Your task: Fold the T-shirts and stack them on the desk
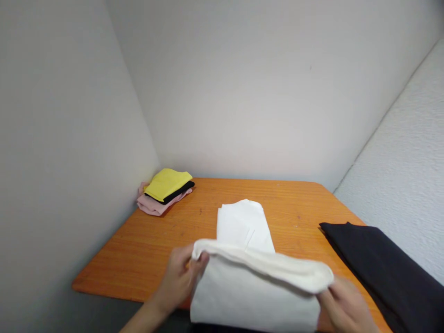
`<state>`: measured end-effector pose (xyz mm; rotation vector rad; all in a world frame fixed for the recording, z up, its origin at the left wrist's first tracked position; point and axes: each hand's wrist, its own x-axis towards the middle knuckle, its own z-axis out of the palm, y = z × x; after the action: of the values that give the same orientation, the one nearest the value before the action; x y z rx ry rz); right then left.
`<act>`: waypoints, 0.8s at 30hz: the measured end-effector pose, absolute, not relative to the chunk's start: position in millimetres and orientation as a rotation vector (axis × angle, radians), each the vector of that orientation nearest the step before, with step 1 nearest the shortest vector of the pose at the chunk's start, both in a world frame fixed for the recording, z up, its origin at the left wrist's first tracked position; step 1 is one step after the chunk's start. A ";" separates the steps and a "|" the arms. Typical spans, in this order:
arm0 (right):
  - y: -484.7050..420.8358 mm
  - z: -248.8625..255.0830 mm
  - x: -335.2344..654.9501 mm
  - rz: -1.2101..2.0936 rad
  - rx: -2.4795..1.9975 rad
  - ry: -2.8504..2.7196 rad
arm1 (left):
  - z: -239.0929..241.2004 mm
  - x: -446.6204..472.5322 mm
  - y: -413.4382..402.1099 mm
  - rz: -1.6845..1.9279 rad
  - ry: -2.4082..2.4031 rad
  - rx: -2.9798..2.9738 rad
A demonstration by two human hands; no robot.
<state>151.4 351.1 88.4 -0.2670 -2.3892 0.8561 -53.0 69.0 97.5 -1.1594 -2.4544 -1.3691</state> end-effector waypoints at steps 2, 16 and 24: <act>373.9 109.2 103.3 0.906 -0.300 -2.406 | 113.5 -96.7 111.3 -1.303 -2.604 -1.058; 384.1 29.7 58.8 0.437 -0.692 -2.980 | 40.7 -177.0 203.2 -0.909 -3.044 -0.787; 378.0 51.0 94.2 0.946 -0.562 -2.618 | 54.6 -151.2 230.5 -1.543 -2.995 -1.101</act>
<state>94.2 378.0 51.0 -0.5621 -2.6181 0.9461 -151.2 230.5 54.6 -1.1010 -2.9947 -1.5426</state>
